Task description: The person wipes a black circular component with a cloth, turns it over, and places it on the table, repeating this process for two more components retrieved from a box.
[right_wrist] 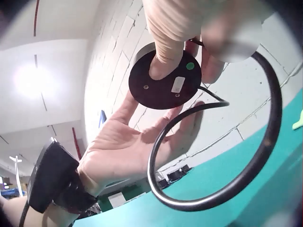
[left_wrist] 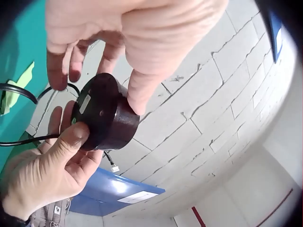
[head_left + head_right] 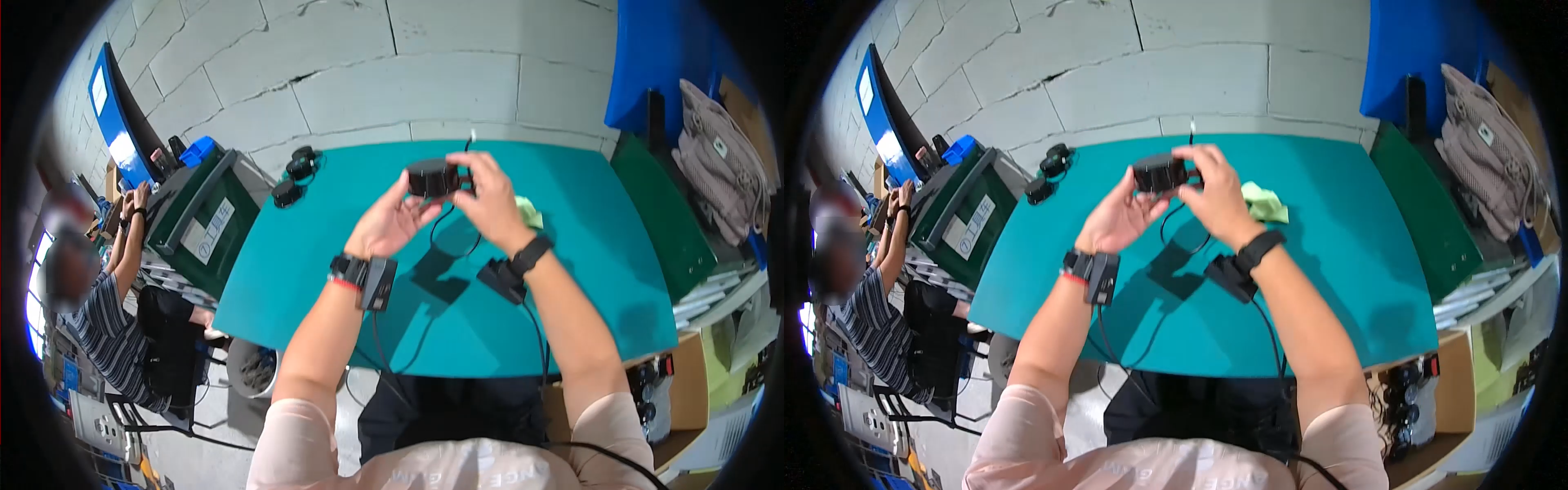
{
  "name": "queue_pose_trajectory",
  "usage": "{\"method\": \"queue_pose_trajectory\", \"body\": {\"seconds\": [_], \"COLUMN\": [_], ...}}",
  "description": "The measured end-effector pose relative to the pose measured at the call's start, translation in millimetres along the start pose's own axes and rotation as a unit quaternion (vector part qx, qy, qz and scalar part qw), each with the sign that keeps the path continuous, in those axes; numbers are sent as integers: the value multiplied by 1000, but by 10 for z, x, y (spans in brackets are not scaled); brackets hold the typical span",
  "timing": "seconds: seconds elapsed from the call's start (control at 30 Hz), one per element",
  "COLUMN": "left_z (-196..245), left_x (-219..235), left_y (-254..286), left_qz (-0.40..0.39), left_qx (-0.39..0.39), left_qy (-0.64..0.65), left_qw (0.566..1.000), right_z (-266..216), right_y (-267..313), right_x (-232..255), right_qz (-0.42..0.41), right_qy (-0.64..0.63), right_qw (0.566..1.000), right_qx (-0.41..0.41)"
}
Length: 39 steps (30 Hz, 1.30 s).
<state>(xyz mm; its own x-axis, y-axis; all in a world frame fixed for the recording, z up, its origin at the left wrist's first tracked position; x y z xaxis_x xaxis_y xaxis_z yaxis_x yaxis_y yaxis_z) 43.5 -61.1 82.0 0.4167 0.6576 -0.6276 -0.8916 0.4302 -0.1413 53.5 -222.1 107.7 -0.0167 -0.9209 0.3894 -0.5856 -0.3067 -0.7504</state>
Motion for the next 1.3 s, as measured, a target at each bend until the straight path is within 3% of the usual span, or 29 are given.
{"method": "queue_pose_trajectory", "body": {"seconds": [0.13, 0.2, 0.27, 0.47, 0.5, 0.67, 0.73, 0.87, 0.93, 1.0, 1.07, 1.13, 1.23, 1.3], "left_z": [-84, -178, -275, -278, -283, -272, -262, -282, -296, -312, -321, -298, -337, -386], "left_x": [383, 534, 587, 625, 624, 619, 619, 660, 652, 617, 618, 592, 607, 653], "left_y": [-39, -32, 17, 50, 56, 138, 158, 152, 159, 157, 153, 149, 149, 150], "left_qz": [-17, 32, 43, 27, 13, 2, 25, 27, 29, 32, 21, 10, -10, 34], "left_qx": [41, 57, 59, 44, 45, 59, 53, 59, 43, 28, 9, 10, 44, 72], "left_qy": [-11, -87, -58, -52, -39, -43, -41, -47, -129, -154, -205, -194, -182, -125], "left_qw": [999, 994, 996, 997, 998, 997, 997, 997, 990, 987, 979, 981, 982, 989], "right_z": [293, 426, 524, 565, 529, 502, 605, 571, 562, 545, 555, 583, 469, 570], "right_y": [180, 328, 438, 491, 494, 543, 616, 605, 645, 674, 674, 675, 572, 508], "right_x": [-249, -349, -431, -421, -404, -349, -323, -355, -467, -492, -497, -502, -385, -326], "right_qz": [-87, -94, -95, -109, -64, -54, -37, -34, -45, -75, -63, -40, -118, -126], "right_qy": [-76, -154, -233, -114, -103, -88, -264, -345, -401, -369, -286, -280, -76, -36], "right_qw": [985, 975, 957, 973, 980, 986, 913, 877, 871, 887, 926, 934, 957, 966], "right_qx": [-127, -133, -147, -169, -160, -134, -310, -333, -281, -266, -238, -218, -252, -225]}}
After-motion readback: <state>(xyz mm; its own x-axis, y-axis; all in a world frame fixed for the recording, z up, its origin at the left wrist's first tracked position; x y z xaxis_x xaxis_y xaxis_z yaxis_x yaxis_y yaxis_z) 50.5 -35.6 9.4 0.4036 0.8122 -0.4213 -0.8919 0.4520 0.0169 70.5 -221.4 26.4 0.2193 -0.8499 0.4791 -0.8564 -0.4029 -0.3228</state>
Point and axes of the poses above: each hand's wrist, its own y-axis away from the middle knuckle, its own x-axis out of the back of the hand, z = x × y, the point moved 3 cm from there along -y, towards the middle knuckle, and after that the axes turned 6 degrees about -z, right-handed, at the moved point
